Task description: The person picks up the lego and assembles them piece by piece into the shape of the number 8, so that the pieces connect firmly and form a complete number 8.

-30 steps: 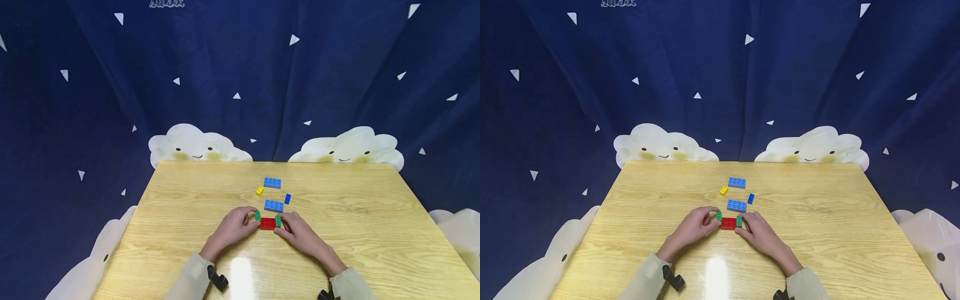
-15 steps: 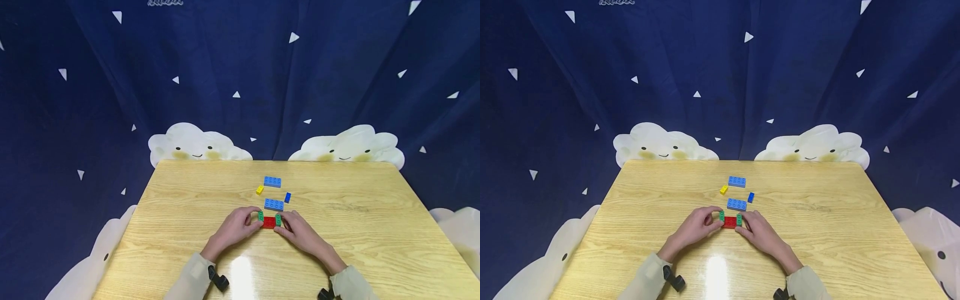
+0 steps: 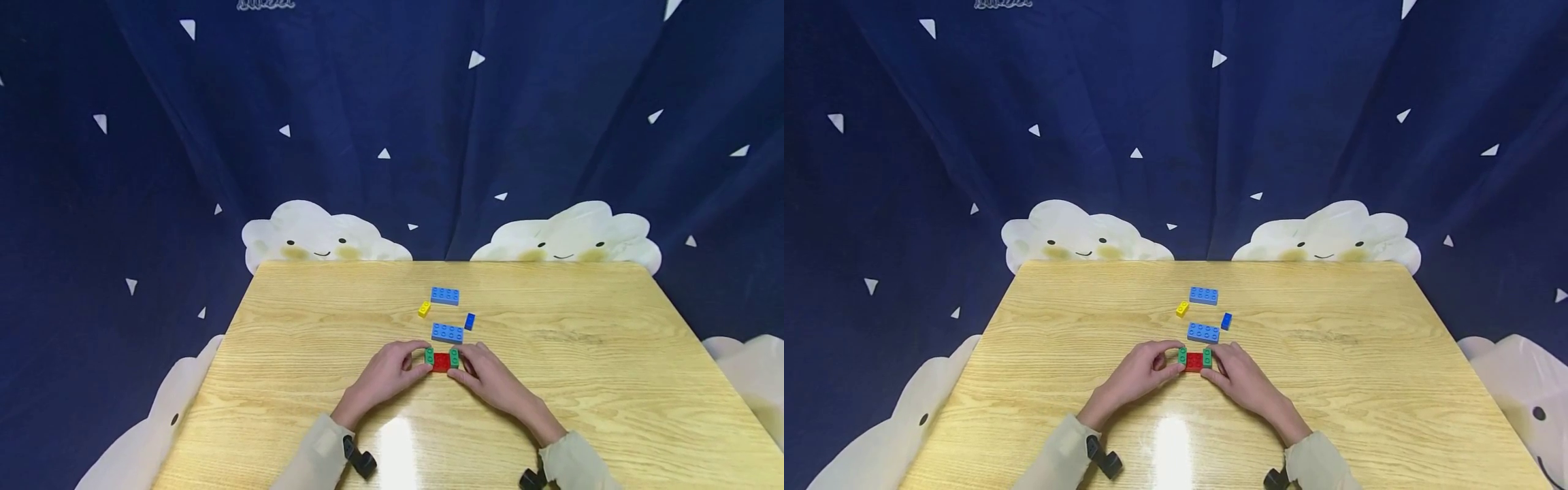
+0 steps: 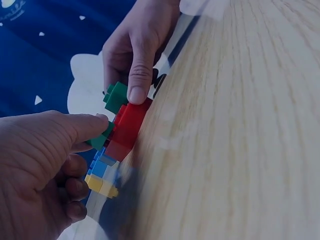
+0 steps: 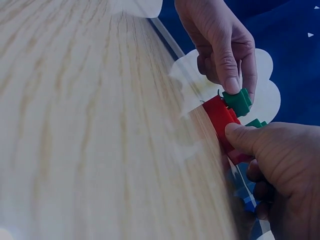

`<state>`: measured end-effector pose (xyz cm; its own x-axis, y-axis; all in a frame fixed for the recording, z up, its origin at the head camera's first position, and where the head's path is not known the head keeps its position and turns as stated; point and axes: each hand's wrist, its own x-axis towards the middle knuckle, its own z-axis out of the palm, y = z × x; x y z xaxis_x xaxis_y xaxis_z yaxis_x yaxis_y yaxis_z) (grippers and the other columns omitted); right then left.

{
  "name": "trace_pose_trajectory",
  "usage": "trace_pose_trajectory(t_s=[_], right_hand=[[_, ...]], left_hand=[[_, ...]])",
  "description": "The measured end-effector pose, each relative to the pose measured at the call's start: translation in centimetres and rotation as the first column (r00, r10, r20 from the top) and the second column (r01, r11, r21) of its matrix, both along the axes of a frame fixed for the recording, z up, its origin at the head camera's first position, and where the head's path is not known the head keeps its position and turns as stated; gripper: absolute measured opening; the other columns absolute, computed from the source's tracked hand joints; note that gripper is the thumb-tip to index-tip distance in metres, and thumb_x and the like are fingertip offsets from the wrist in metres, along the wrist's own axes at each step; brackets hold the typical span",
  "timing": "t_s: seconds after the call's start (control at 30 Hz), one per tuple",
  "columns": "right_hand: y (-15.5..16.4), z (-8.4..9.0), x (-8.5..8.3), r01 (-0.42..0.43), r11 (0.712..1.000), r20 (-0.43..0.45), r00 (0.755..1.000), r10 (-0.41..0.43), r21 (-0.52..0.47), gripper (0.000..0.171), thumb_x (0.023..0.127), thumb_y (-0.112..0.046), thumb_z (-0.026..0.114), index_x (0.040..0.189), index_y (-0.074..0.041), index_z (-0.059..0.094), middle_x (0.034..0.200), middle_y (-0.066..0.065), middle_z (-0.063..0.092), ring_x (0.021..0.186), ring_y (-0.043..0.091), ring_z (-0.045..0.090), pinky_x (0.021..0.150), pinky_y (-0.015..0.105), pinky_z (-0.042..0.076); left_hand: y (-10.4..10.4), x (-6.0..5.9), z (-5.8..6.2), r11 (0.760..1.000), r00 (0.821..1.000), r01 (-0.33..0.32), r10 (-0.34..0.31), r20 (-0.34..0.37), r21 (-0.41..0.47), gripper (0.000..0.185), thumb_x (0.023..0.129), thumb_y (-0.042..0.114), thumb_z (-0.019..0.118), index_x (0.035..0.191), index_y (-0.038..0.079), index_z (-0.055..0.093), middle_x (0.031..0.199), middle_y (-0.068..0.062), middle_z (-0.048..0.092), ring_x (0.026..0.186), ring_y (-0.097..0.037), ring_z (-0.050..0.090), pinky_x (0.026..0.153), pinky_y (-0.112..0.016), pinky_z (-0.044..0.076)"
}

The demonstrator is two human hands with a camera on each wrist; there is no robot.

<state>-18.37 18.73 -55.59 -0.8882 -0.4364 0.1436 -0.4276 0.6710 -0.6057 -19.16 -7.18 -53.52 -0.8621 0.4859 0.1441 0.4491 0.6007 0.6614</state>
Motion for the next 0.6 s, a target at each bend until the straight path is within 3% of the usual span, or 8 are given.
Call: trace_pose_trajectory(t_s=[0.27, 0.4, 0.6], right_hand=[[0.04, 0.18, -0.01, -0.004, 1.000, 0.006, 1.000, 0.004, 0.005, 0.027, 0.099, -0.037, 0.073, 0.119, -0.021, 0.065, 0.079, -0.011, 0.047, 0.074, 0.009, 0.040, 0.063, 0.025, 0.036], [0.03, 0.15, -0.06, -0.007, 1.000, 0.009, 1.000, 0.007, 0.008, 0.028, 0.099, -0.038, 0.072, 0.121, -0.021, 0.065, 0.080, -0.011, 0.047, 0.075, 0.009, 0.040, 0.063, 0.025, 0.036], [0.00, 0.07, -0.04, -0.005, 1.000, 0.006, 1.000, 0.005, 0.008, 0.026, 0.099, -0.040, 0.072, 0.118, -0.022, 0.065, 0.079, -0.012, 0.047, 0.075, 0.009, 0.040, 0.063, 0.025, 0.036]], left_hand=[[0.03, -0.10, -0.18, 1.000, 1.000, 0.026, -0.026, 0.003, -0.001, 0.039, 0.100, 0.035, 0.073, 0.134, 0.018, 0.072, 0.058, 0.010, 0.036, 0.053, -0.002, 0.030, 0.052, -0.021, 0.027], [-0.12, -0.04, -0.27, 1.000, 1.000, 0.008, -0.008, 0.024, 0.008, 0.044, 0.099, 0.037, 0.074, 0.137, 0.016, 0.070, 0.056, 0.012, 0.032, 0.051, -0.002, 0.025, 0.050, -0.021, 0.024], [-0.16, -0.06, -0.04, 1.000, 1.000, 0.008, -0.008, 0.008, -0.016, 0.045, 0.098, 0.037, 0.074, 0.137, 0.014, 0.071, 0.056, 0.013, 0.035, 0.051, -0.001, 0.029, 0.049, -0.021, 0.026]])
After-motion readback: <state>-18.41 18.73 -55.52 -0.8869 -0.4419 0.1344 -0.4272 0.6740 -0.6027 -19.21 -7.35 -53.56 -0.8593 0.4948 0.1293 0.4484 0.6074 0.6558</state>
